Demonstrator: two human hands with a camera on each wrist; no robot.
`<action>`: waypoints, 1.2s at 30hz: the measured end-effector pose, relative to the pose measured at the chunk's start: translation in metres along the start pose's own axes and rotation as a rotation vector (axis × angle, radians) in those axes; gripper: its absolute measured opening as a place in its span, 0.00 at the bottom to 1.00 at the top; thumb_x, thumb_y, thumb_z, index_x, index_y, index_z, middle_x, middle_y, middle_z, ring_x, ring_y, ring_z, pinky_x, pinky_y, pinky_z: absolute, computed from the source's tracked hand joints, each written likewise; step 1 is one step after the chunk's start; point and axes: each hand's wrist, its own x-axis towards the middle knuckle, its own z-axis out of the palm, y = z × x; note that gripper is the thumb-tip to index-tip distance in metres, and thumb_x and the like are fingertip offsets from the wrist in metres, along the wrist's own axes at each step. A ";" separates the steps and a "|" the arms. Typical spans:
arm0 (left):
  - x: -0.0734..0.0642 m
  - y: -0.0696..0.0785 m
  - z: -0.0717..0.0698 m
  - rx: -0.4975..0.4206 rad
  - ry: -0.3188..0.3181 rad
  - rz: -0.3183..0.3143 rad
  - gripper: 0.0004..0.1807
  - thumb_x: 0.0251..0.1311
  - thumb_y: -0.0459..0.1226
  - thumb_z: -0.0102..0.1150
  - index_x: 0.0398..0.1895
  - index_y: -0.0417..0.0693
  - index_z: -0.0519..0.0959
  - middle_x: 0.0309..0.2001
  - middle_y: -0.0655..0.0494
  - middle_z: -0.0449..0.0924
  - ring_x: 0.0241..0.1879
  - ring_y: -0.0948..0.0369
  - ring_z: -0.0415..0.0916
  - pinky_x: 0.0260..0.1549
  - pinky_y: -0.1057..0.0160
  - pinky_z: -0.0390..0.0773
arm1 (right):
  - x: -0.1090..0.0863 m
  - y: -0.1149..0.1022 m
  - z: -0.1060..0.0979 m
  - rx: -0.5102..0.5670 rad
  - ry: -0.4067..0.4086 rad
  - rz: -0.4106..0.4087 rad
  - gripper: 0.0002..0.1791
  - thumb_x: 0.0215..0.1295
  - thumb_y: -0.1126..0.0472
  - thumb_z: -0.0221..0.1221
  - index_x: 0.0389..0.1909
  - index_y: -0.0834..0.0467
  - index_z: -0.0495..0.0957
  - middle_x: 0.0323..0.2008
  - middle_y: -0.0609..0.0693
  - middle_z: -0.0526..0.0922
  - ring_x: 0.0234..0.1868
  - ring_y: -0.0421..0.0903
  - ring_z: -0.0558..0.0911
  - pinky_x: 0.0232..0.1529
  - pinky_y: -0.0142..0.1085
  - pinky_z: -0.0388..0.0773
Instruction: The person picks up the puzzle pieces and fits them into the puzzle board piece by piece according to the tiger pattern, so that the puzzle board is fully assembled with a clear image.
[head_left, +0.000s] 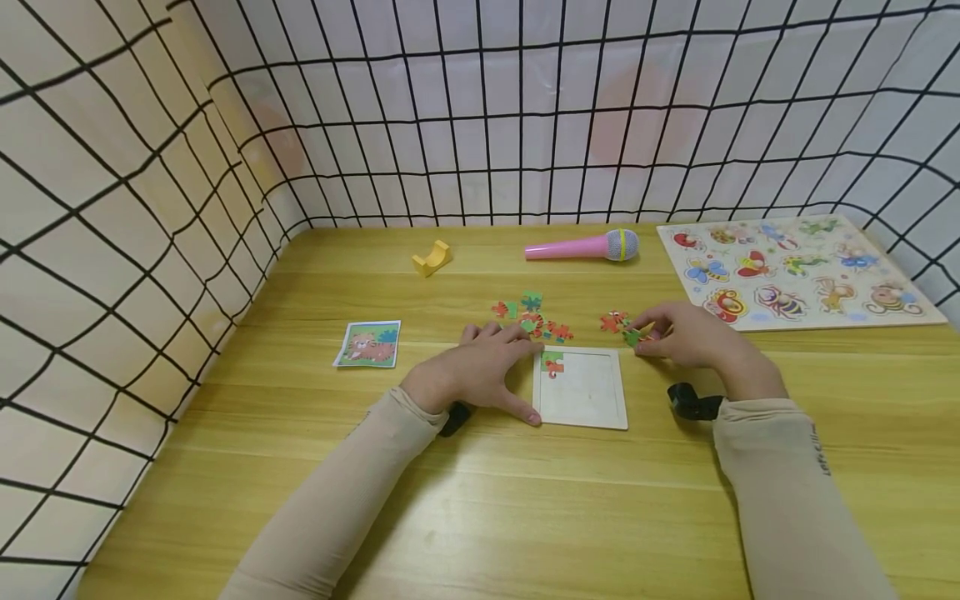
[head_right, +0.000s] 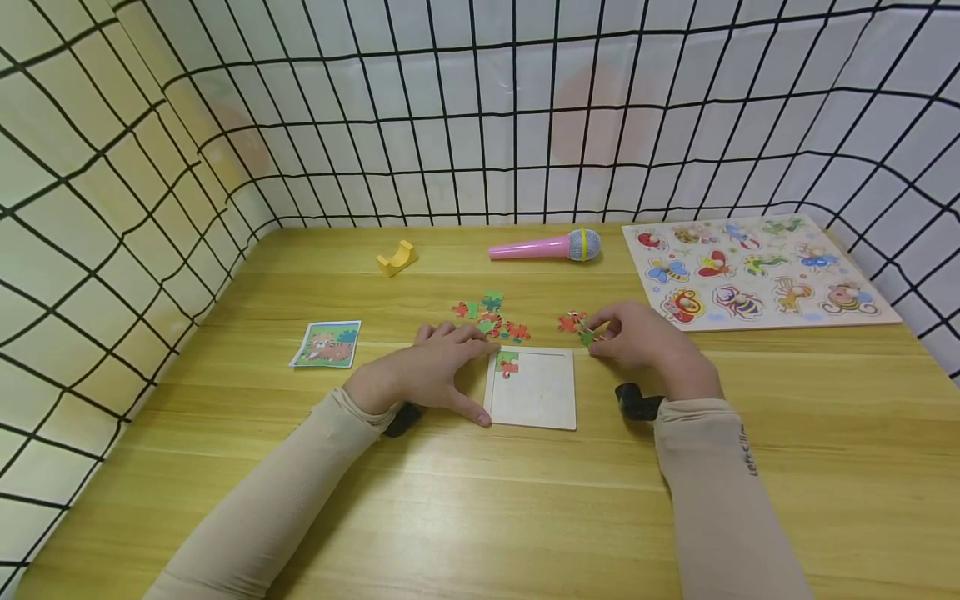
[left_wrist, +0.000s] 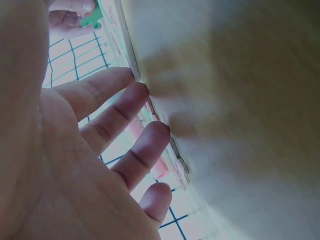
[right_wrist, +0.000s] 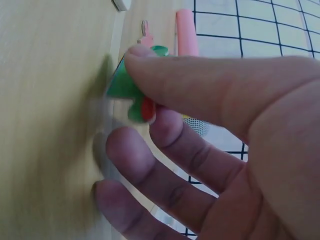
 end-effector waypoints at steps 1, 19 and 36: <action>0.000 0.000 0.000 -0.001 0.000 0.000 0.58 0.43 0.75 0.64 0.76 0.59 0.64 0.67 0.58 0.62 0.61 0.54 0.58 0.56 0.50 0.56 | -0.001 0.000 0.000 0.001 0.002 0.000 0.21 0.66 0.57 0.67 0.56 0.63 0.81 0.35 0.53 0.76 0.34 0.49 0.73 0.32 0.40 0.69; -0.001 0.000 -0.001 -0.013 -0.011 -0.002 0.58 0.43 0.75 0.63 0.76 0.59 0.64 0.68 0.59 0.62 0.62 0.54 0.58 0.58 0.48 0.55 | -0.006 -0.014 -0.009 0.043 0.064 0.021 0.27 0.70 0.51 0.63 0.66 0.57 0.74 0.48 0.60 0.79 0.45 0.55 0.77 0.38 0.43 0.73; -0.001 0.001 -0.002 -0.020 -0.018 -0.007 0.58 0.44 0.74 0.64 0.77 0.59 0.63 0.69 0.58 0.61 0.64 0.53 0.57 0.60 0.46 0.54 | -0.009 -0.026 -0.009 0.116 0.087 -0.003 0.21 0.68 0.51 0.65 0.59 0.52 0.81 0.46 0.55 0.81 0.44 0.51 0.79 0.43 0.43 0.71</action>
